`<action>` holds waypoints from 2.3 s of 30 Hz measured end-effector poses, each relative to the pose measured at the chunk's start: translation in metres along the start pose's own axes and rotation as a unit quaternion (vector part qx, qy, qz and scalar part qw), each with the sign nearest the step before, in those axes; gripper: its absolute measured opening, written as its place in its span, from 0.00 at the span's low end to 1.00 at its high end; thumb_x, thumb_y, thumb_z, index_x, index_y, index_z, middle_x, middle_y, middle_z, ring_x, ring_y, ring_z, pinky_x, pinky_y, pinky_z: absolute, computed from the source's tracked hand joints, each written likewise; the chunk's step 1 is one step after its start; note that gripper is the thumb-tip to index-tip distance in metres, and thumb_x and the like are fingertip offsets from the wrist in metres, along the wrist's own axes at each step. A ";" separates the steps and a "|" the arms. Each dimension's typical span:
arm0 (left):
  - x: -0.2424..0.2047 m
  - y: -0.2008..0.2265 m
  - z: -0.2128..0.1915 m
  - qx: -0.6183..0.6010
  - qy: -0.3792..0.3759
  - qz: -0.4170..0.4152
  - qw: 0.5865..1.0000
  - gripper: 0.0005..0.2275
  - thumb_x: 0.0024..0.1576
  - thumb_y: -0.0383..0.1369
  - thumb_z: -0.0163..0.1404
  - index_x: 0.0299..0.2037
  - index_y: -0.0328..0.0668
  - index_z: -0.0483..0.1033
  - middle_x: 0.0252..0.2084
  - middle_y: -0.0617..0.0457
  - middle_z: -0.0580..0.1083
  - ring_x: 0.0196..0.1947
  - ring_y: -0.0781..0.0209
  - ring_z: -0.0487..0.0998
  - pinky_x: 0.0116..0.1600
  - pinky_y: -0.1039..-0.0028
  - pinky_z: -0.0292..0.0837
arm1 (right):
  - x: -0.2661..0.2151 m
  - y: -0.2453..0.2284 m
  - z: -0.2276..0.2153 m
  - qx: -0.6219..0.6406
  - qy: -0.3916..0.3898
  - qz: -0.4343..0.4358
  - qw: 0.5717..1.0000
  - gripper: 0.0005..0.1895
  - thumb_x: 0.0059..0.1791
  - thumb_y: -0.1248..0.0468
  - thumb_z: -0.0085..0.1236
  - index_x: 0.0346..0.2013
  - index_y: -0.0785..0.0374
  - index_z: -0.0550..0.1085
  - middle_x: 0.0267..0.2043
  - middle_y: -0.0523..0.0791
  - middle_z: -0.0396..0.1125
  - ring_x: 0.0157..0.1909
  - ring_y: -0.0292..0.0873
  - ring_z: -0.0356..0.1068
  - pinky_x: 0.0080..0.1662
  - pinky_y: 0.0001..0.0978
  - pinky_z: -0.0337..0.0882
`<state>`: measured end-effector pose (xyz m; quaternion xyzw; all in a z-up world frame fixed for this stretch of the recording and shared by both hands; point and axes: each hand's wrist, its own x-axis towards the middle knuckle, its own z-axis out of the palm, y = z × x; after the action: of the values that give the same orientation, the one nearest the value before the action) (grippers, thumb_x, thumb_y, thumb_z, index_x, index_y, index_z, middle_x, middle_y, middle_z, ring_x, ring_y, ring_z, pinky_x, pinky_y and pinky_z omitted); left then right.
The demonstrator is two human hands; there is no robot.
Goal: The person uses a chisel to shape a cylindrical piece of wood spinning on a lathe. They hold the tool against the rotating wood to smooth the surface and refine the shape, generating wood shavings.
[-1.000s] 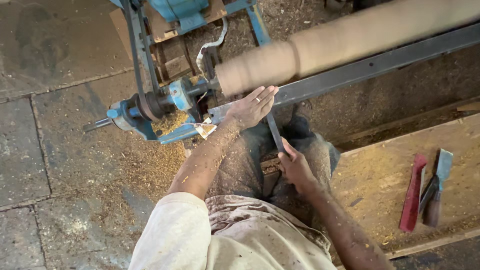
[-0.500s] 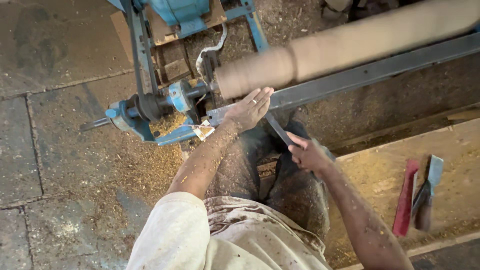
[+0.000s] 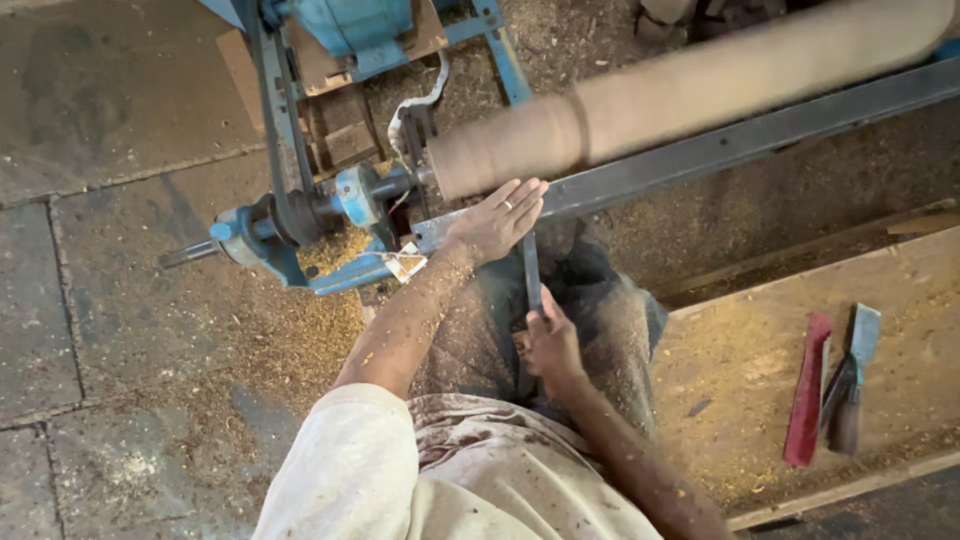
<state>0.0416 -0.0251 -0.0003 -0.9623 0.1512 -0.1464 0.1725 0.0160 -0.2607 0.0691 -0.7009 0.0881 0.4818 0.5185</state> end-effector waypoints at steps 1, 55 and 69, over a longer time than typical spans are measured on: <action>0.001 -0.001 0.001 -0.006 0.007 -0.003 1.000 0.25 0.63 0.36 0.35 0.68 0.27 0.63 0.75 0.39 0.58 0.75 0.45 0.56 0.77 0.55 0.46 | 0.000 -0.001 0.002 0.017 -0.009 -0.006 1.000 0.32 0.55 0.63 0.44 0.74 0.36 0.56 0.18 0.37 0.56 0.16 0.32 0.53 0.18 0.26 0.55; -0.030 -0.008 -0.016 -0.030 0.023 -0.025 0.999 0.23 0.62 0.36 0.38 0.63 0.26 0.67 0.70 0.36 0.66 0.71 0.44 0.64 0.75 0.56 0.54 | 0.000 -0.014 -0.012 -0.060 -0.069 -0.029 0.995 0.30 0.55 0.61 0.45 0.73 0.37 0.60 0.19 0.38 0.56 0.15 0.32 0.51 0.18 0.27 0.55; -0.033 -0.003 -0.012 0.028 0.045 -0.051 0.997 0.21 0.66 0.37 0.37 0.61 0.25 0.68 0.67 0.34 0.69 0.70 0.42 0.66 0.75 0.56 0.55 | 0.012 -0.067 -0.060 -0.216 -0.113 -0.012 0.970 0.30 0.55 0.60 0.46 0.73 0.39 0.63 0.19 0.37 0.57 0.17 0.30 0.51 0.20 0.24 0.53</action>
<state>0.0083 -0.0148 0.0038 -0.9559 0.1058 -0.2027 0.1846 0.0994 -0.2750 0.1025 -0.7382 -0.0862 0.5594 0.3670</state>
